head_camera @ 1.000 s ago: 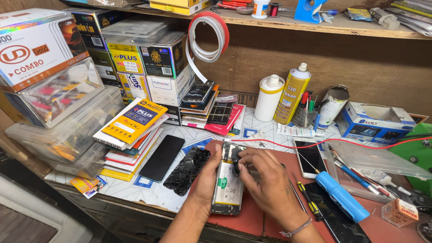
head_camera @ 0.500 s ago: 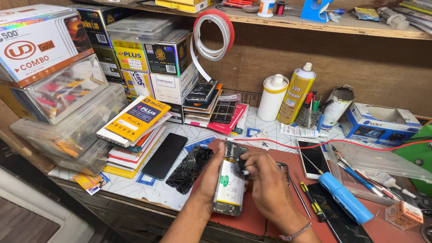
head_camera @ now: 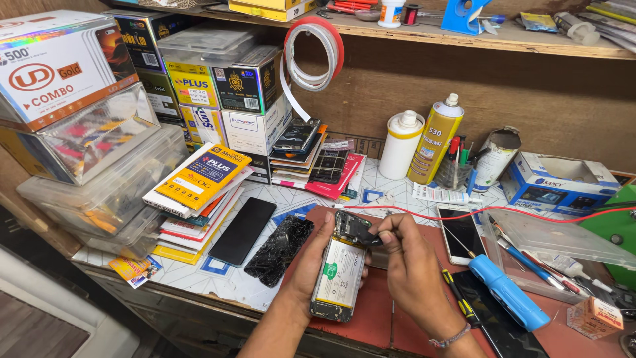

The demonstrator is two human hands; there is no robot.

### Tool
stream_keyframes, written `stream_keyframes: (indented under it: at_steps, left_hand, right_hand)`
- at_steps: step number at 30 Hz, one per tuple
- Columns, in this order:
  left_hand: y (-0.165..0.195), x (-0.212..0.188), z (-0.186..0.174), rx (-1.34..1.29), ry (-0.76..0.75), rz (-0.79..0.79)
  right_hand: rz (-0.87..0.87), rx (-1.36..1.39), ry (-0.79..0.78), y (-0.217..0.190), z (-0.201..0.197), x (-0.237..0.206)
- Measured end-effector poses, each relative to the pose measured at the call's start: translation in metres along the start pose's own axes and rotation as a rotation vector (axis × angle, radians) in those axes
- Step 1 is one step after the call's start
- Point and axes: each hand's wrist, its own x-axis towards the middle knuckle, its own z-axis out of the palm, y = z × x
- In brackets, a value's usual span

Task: The person uses a screwdriver to pry open a smartphone, removes the back cover, and detaches the battery. They then reassemble the phone by placing the back cover back on and pressing it into place.

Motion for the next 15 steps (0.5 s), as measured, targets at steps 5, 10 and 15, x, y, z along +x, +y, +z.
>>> stream_keyframes:
  at_steps: [5, 10, 15]
  left_hand:
    - [-0.002, 0.000, 0.000, -0.007, -0.019, 0.007]
    - [0.000, -0.003, 0.004, -0.040, -0.031, 0.023]
    - [0.004, -0.011, 0.014, -0.099, 0.032, 0.037]
  right_hand:
    - [0.117, 0.037, 0.027, 0.003, 0.003, -0.005]
    - [-0.062, 0.087, 0.137, 0.007, 0.012, -0.014]
    - [-0.179, 0.105, 0.203, 0.001, 0.022, -0.030]
